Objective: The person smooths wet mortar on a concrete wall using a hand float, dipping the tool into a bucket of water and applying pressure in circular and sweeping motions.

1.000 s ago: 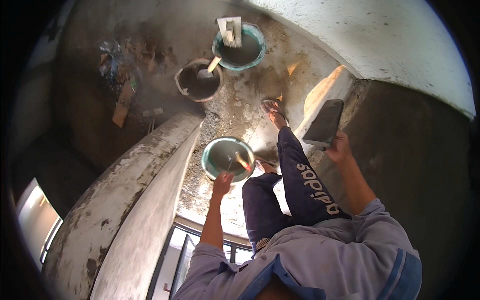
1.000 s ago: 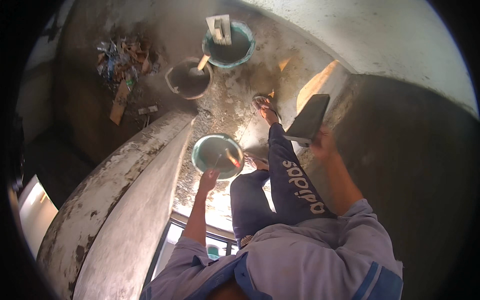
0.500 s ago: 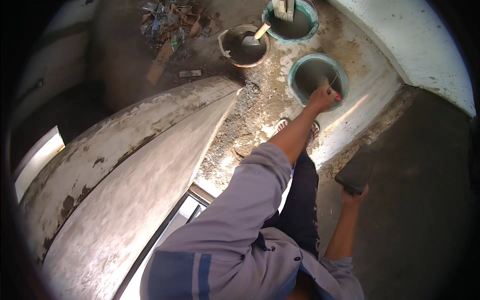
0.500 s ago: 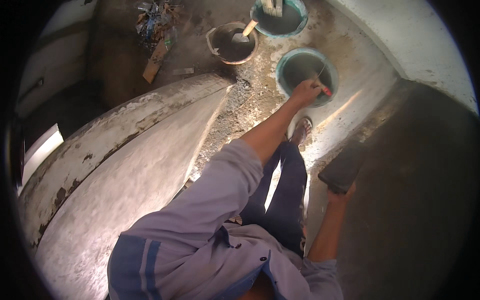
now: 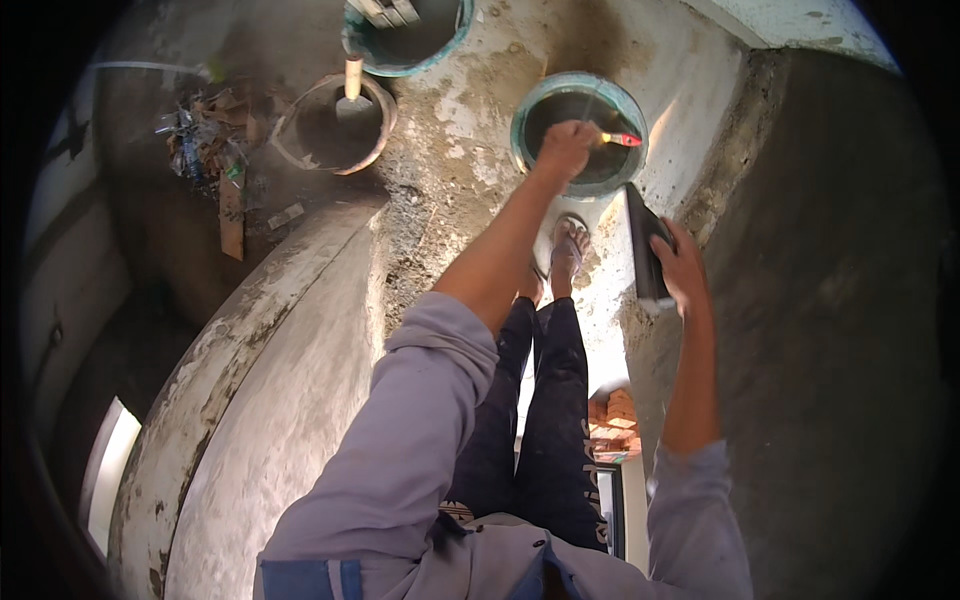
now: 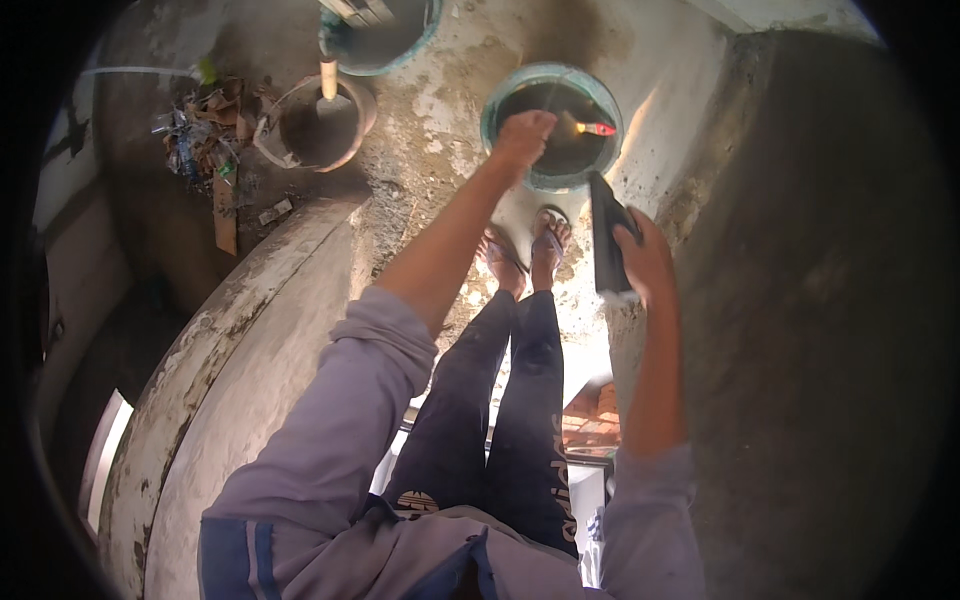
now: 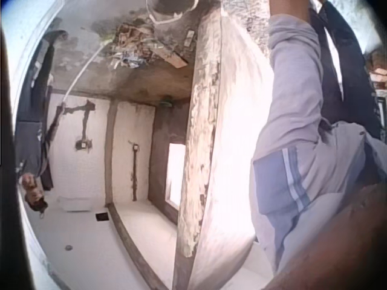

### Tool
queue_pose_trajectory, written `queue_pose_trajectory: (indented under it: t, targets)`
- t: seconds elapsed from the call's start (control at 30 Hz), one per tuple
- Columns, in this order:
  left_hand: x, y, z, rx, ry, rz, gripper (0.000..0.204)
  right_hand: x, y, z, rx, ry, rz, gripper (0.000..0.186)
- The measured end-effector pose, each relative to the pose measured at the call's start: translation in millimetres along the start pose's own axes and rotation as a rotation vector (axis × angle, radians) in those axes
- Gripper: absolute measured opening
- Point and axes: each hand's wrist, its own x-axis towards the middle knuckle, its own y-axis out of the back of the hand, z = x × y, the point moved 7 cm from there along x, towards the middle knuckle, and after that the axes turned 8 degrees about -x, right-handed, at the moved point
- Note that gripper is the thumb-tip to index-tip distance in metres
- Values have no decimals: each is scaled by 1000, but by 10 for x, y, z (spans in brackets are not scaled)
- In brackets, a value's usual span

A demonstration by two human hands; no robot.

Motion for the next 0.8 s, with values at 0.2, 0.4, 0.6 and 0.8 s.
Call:
queue_pose_trajectory:
  t: [0.2,0.4,0.6,0.8]
  targets:
    - [-590,1571,-221,800,-298,837,66,1485,-1025,-861,-473,333,-115,48]
    - [-3043,880,-1258,670,233,-287,67,2355,-1460,-153,-689,295,-55,46]
    - [-4721,870,-1096,600,495,-103,89,2617,-1393,235,-715,523,-70,42]
    - [-5391,1132,-1202,918,718,-162,94,1437,-889,169,117,210,258,56]
